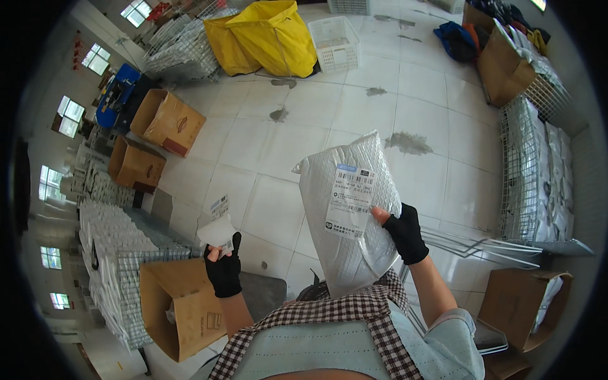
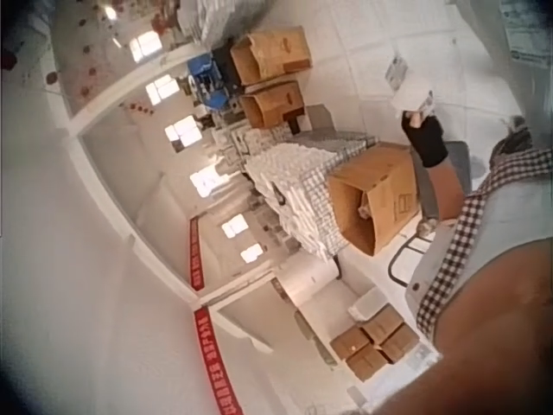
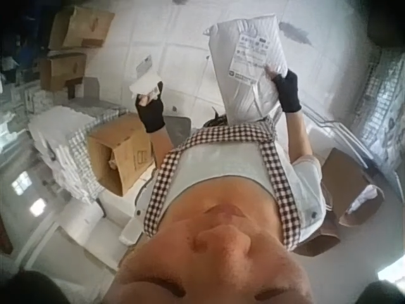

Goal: The recorder matches shipping labels with white padded envelopes and sorts them into bins.

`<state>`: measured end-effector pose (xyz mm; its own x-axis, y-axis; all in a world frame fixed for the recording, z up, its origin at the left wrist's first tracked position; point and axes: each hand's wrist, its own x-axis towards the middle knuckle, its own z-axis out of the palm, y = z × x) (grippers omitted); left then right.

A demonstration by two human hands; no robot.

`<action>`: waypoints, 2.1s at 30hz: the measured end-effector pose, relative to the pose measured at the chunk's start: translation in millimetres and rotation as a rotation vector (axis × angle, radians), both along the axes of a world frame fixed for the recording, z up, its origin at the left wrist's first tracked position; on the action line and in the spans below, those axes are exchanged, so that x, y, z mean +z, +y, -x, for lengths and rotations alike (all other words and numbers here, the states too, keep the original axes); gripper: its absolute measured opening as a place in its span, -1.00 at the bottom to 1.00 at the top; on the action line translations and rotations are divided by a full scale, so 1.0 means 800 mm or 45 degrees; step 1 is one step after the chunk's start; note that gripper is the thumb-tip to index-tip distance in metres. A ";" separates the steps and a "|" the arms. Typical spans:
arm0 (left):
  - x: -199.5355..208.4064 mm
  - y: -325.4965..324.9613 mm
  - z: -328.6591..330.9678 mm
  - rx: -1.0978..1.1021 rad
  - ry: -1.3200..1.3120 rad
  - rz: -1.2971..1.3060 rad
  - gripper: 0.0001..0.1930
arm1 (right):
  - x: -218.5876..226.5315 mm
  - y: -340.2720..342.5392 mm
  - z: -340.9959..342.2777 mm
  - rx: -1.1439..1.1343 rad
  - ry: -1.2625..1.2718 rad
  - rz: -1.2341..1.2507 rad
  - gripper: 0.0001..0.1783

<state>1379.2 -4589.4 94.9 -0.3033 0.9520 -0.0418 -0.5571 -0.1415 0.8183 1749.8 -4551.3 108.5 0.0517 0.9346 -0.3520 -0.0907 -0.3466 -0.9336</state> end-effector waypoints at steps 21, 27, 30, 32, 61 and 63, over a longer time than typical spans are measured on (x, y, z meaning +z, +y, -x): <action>-0.048 0.518 0.067 0.254 0.671 0.414 -0.83 | -0.023 0.618 0.086 0.024 -0.031 0.020 -0.52; -0.006 0.643 0.088 0.177 0.618 0.548 -0.90 | 0.046 0.945 0.154 0.107 -0.080 -0.355 -0.46; -0.005 0.710 0.087 0.043 1.003 0.446 -0.92 | 0.088 1.048 0.200 0.036 -0.110 -0.606 -0.41; -0.010 0.745 0.079 0.022 1.216 0.259 -0.91 | 0.057 1.036 0.250 0.409 -0.633 -1.041 -0.35; -0.093 0.926 -0.030 -0.311 1.750 0.717 -0.93 | -0.425 1.306 0.011 -0.517 -0.430 0.355 -0.34; -0.092 0.933 -0.050 -0.302 1.755 0.882 -0.93 | -0.387 1.357 0.027 -0.417 0.192 0.555 0.03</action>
